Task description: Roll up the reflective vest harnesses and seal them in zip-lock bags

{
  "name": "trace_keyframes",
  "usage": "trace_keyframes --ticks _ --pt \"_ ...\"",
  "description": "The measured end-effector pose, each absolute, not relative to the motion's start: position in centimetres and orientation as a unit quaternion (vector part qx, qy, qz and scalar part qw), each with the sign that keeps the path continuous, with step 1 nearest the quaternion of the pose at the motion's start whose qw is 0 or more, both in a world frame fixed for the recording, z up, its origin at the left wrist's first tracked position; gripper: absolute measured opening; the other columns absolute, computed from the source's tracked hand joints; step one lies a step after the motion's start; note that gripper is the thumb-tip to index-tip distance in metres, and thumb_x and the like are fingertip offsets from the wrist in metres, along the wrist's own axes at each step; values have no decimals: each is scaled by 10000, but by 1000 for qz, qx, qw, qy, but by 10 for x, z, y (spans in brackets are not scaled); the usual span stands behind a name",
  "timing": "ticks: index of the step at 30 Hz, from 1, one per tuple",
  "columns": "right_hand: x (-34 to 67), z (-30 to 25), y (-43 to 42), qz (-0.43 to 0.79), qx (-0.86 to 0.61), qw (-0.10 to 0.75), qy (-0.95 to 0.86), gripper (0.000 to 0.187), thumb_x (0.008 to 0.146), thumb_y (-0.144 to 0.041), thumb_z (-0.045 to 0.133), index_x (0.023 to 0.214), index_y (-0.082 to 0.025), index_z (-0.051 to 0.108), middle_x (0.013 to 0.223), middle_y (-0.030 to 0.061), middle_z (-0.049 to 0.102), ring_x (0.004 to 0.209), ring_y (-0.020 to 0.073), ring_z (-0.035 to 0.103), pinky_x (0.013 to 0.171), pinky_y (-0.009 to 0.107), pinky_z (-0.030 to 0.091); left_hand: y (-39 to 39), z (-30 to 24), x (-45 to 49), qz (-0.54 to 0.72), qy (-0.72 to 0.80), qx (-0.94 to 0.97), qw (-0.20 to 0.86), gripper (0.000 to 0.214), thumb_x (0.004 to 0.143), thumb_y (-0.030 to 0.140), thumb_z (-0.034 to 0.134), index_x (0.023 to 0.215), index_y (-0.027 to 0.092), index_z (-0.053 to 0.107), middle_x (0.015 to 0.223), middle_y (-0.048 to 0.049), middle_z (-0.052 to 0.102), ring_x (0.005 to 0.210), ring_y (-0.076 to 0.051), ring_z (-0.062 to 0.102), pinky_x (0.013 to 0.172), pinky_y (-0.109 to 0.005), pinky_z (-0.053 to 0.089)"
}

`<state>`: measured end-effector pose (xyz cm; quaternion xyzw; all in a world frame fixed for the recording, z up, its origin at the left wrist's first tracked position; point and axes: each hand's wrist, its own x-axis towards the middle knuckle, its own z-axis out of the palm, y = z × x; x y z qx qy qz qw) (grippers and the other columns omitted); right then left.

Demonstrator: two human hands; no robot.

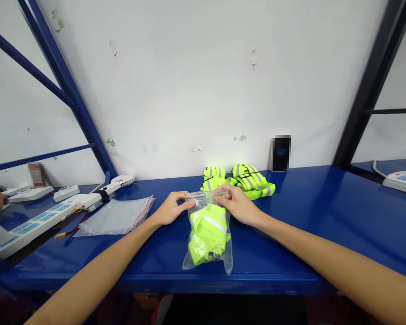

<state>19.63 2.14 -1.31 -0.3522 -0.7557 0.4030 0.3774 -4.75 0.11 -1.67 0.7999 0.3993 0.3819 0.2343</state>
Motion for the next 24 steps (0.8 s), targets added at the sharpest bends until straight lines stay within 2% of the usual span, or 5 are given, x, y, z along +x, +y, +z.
trace_keyframes --ticks 4,10,15,19,24 --pt "201 -11 23 311 -362 377 -794 269 840 -387 597 1006 -176 605 846 38 659 704 187 603 644 316 469 3 -18 -47 413 397 776 262 305 883 397 562 840 126 694 813 -40 690 710 -153 590 651 -249 442" --pt "208 17 22 144 -357 365 -847 462 858 -394 583 1286 -236 516 1117 93 637 920 247 601 760 386 484 -6 -9 -40 427 413 792 140 263 910 328 512 759 136 611 710 0 592 666 -119 504 636 -231 385" --pt "188 40 25 83 -283 287 -911 359 879 -409 557 1180 -230 641 1288 111 577 1152 293 548 959 445 428 -10 -9 -37 422 405 805 101 236 930 278 458 804 148 611 732 -9 599 675 -129 513 641 -242 378" --pt "169 51 30 113 -284 216 -927 264 869 -351 558 1014 -201 720 1029 91 716 920 254 648 798 374 484 -9 -12 -37 424 419 801 57 208 920 244 465 796 153 606 731 -13 598 671 -132 518 645 -251 377" --pt "161 62 39 174 -256 163 -937 198 837 -305 586 862 -188 744 838 49 743 741 191 642 644 287 455 -10 -11 -35 422 420 802 32 236 925 253 455 754 159 587 719 -15 584 661 -132 512 639 -258 382"
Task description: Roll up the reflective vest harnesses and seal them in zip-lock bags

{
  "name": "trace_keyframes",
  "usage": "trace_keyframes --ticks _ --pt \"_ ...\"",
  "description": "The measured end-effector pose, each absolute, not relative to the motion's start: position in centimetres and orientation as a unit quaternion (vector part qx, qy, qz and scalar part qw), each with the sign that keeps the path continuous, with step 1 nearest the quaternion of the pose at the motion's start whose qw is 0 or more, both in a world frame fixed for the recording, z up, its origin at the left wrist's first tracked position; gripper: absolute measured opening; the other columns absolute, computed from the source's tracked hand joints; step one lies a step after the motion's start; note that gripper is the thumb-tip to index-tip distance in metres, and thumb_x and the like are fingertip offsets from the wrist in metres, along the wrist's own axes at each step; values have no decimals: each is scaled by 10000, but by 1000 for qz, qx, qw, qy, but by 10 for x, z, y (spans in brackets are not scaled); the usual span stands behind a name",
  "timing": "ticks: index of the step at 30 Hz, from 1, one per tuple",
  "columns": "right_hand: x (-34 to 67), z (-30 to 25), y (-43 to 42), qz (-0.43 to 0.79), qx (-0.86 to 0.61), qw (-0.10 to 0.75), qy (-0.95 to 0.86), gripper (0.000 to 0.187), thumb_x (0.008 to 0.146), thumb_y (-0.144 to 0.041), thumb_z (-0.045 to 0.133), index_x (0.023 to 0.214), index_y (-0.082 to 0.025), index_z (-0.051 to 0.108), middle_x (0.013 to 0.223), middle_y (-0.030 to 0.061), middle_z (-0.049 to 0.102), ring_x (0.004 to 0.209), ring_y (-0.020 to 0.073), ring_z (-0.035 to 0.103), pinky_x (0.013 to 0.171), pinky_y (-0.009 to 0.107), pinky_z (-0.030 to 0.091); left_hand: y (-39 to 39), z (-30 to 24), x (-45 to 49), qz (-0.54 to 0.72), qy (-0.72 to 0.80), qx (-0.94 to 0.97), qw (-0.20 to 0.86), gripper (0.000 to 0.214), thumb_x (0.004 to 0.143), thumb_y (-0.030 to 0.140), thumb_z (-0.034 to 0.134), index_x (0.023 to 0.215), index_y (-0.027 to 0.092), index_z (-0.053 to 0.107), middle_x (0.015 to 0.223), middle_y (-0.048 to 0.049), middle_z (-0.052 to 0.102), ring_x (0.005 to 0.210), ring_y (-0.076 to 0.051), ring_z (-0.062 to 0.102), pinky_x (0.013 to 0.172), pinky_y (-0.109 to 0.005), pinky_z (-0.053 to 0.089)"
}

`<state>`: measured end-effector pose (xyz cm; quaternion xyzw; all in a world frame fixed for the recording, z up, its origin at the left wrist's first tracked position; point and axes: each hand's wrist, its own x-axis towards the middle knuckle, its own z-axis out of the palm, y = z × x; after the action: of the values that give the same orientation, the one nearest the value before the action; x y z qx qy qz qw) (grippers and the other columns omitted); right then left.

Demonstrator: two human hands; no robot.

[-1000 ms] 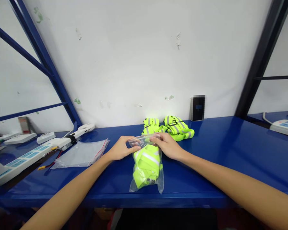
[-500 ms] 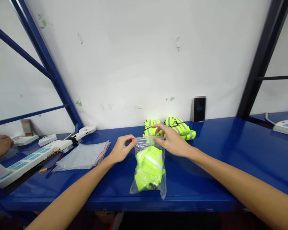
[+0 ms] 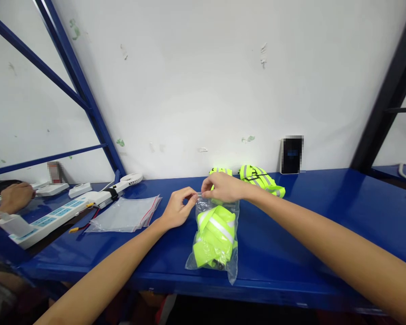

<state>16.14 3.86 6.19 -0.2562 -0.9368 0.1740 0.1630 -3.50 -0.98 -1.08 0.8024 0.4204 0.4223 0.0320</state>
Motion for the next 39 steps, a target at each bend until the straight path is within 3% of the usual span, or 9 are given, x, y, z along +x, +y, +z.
trace_keyframes --ticks 5,12,19,24,30,39 --pt "156 63 44 184 -216 129 -950 219 847 -336 573 817 -175 718 746 25 708 643 151 579 589 262 411 -9 -10 -36 428 409 805 21 233 913 242 467 736 161 596 706 -15 589 650 -129 519 624 -257 387" --pt "150 60 41 158 -212 164 -950 183 834 -300 577 794 -169 697 700 22 680 608 145 558 577 261 390 -8 -10 -39 437 413 799 11 156 859 218 516 744 164 607 699 -14 598 626 -127 534 609 -254 405" --pt "143 53 40 62 -243 169 -953 165 806 -232 551 753 -178 698 675 40 685 602 160 565 563 278 355 -7 -12 -41 431 409 803 33 155 892 245 492 857 171 624 745 -21 640 654 -133 566 608 -247 434" --pt "147 57 38 92 -248 158 -951 151 780 -245 561 700 -175 669 639 27 661 579 150 551 557 269 369 -9 -4 -47 378 377 845 -24 223 935 278 443 878 168 628 768 -38 623 683 -142 557 660 -268 437" --pt "167 74 23 204 -219 140 -944 122 738 -210 557 655 -176 639 634 -1 639 583 131 528 549 247 398 -27 32 -47 239 315 911 -116 284 971 252 363 881 171 620 784 -46 590 728 -159 549 691 -272 425" --pt "203 130 -39 179 -198 163 -950 234 815 -331 591 624 -207 649 557 -15 561 514 117 451 491 260 369 -87 119 -26 175 241 946 -130 255 962 219 350 821 187 560 733 -29 539 645 -147 489 630 -273 399"
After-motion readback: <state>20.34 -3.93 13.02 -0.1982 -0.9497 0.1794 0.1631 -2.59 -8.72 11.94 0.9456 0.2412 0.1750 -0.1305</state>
